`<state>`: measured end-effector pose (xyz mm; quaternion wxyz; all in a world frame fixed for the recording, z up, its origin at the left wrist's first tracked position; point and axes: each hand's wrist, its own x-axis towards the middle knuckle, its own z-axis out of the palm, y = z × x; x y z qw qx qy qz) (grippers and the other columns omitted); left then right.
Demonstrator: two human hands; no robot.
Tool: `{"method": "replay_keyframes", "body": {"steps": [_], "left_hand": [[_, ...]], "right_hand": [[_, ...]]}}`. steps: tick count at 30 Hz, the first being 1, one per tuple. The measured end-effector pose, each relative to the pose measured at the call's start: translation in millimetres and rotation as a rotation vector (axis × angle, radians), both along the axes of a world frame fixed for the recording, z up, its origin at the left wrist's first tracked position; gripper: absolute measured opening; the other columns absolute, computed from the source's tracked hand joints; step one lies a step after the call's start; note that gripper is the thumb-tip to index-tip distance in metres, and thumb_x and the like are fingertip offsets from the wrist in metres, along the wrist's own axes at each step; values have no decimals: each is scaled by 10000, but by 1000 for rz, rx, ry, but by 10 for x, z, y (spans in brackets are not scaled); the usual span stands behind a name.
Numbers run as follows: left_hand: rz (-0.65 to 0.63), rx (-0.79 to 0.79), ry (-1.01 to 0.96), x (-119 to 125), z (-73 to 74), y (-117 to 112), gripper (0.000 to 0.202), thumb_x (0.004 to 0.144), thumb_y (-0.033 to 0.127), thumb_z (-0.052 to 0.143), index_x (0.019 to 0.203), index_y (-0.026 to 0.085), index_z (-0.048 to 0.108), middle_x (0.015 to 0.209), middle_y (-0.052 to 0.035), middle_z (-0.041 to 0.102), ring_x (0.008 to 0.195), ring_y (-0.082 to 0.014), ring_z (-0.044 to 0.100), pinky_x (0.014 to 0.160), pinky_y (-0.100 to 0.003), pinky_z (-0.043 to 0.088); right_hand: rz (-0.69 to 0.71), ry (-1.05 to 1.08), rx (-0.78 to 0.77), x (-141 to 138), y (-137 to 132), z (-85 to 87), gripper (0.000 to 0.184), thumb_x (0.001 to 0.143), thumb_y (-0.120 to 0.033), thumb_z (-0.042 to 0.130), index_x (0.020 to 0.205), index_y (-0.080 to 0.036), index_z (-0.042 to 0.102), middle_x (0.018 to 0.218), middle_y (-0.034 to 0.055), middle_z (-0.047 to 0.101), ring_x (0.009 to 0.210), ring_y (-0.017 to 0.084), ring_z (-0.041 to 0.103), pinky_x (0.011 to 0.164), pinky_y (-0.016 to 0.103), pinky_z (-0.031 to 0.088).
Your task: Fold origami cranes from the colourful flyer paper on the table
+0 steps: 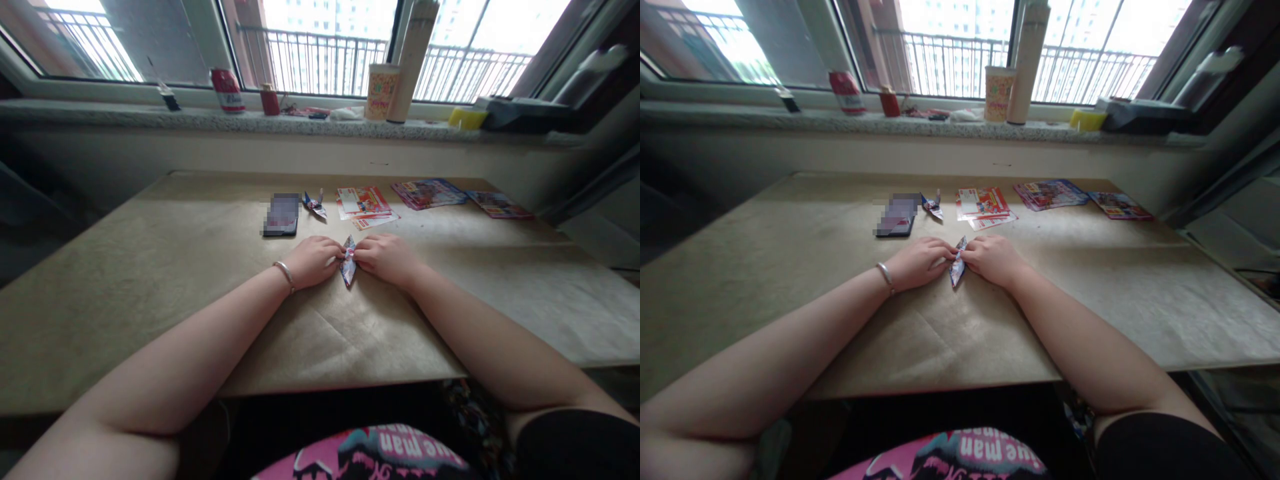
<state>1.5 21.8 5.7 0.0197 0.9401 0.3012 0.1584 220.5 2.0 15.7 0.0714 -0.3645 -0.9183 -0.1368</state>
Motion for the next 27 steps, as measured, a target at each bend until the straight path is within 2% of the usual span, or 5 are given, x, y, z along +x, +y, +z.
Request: {"method": "replay_keyframes", "body": {"steps": [5, 9, 19, 27], "left_hand": [[17, 54, 30, 28, 15, -33, 208, 888, 232, 529, 958, 170, 715, 1056, -71, 724, 1017, -230, 652, 949, -394, 501], [23, 87, 34, 40, 14, -53, 208, 880, 261, 541, 954, 166, 710, 1048, -80, 718, 1025, -242, 647, 953, -405, 497], [-22, 161, 69, 32, -8, -48, 246, 909, 330, 518, 962, 157, 686, 1004, -98, 700, 990, -237, 634, 901, -383, 493], [-105, 293, 171, 49, -8, 18, 266, 963, 369, 483, 909, 173, 654, 948, -82, 694, 971, -214, 611, 840, -338, 480]], "right_hand": [[-100, 195, -96, 7, 39, -78, 192, 891, -275, 545, 934, -253, 731, 990, 18, 730, 877, 177, 646, 678, 275, 388], [-149, 354, -136, 3, 64, -134, 162, 844, -256, 577, 866, -245, 737, 965, 21, 729, 865, 176, 648, 678, 261, 407], [-62, 557, -275, 61, 185, -263, 97, 776, -208, 633, 794, -202, 728, 862, 44, 696, 813, 165, 617, 766, 268, 457], [19, 563, -262, 100, 186, -270, 102, 786, -193, 634, 809, -208, 732, 888, 43, 731, 868, 182, 631, 812, 297, 464]]}}
